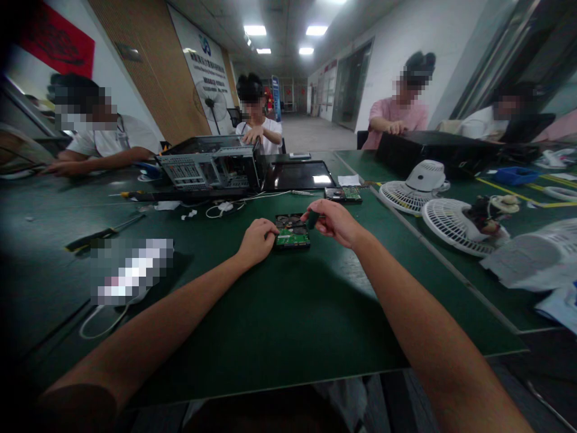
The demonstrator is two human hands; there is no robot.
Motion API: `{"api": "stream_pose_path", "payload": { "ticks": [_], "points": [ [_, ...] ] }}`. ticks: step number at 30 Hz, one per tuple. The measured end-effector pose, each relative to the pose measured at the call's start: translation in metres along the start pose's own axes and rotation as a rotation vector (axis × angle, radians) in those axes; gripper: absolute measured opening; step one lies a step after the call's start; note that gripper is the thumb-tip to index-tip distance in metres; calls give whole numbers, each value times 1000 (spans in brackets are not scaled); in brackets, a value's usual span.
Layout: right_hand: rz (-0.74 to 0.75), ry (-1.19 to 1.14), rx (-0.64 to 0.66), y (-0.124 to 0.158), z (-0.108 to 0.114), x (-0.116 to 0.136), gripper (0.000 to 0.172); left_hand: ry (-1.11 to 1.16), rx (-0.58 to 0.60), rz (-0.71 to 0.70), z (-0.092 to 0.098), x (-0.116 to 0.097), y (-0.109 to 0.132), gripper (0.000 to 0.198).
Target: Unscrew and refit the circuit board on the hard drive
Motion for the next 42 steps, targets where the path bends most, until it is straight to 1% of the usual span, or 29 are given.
{"api": "stream_pose_path", "payload": {
  "ticks": [3, 6, 12, 15, 30, 36, 39, 42],
  "points": [
    [-46, 29, 28, 1, -2, -1, 25, -4, 5, 6, 0, 0, 0, 23],
    [-72, 36, 40, 3, -4, -1, 27, 2, 0, 3, 1, -1, 0, 23],
    [-86, -16, 61, 2, -2, -2, 28, -4, 12, 6, 2, -2, 0, 23],
    [-87, -33, 69, 1, -1, -3, 28, 1, -2, -3, 3, -2, 0, 23],
    [-115, -190, 75, 3, -5, -2, 23, 0, -1, -9, 1, -2, 0, 23],
    [-87, -107, 53, 2, -3, -1, 28, -1, -10, -12, -1, 0, 0, 23],
    [-62, -51, 15, 1, 0, 0, 30, 3, -7, -7, -1, 1, 0, 23],
    [-37, -24, -16, 1, 1, 2, 29, 2, 1, -1, 0, 0, 0, 23]
  ]
}}
Point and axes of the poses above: each hand's wrist, its own y-axis away from the middle knuckle, its own z-axis out of the back of the hand, x = y × z, the point moved 6 cm from there along -y, towards the middle knuckle, and after that the axes turned 11 degrees about -z, right-handed, at the moved point
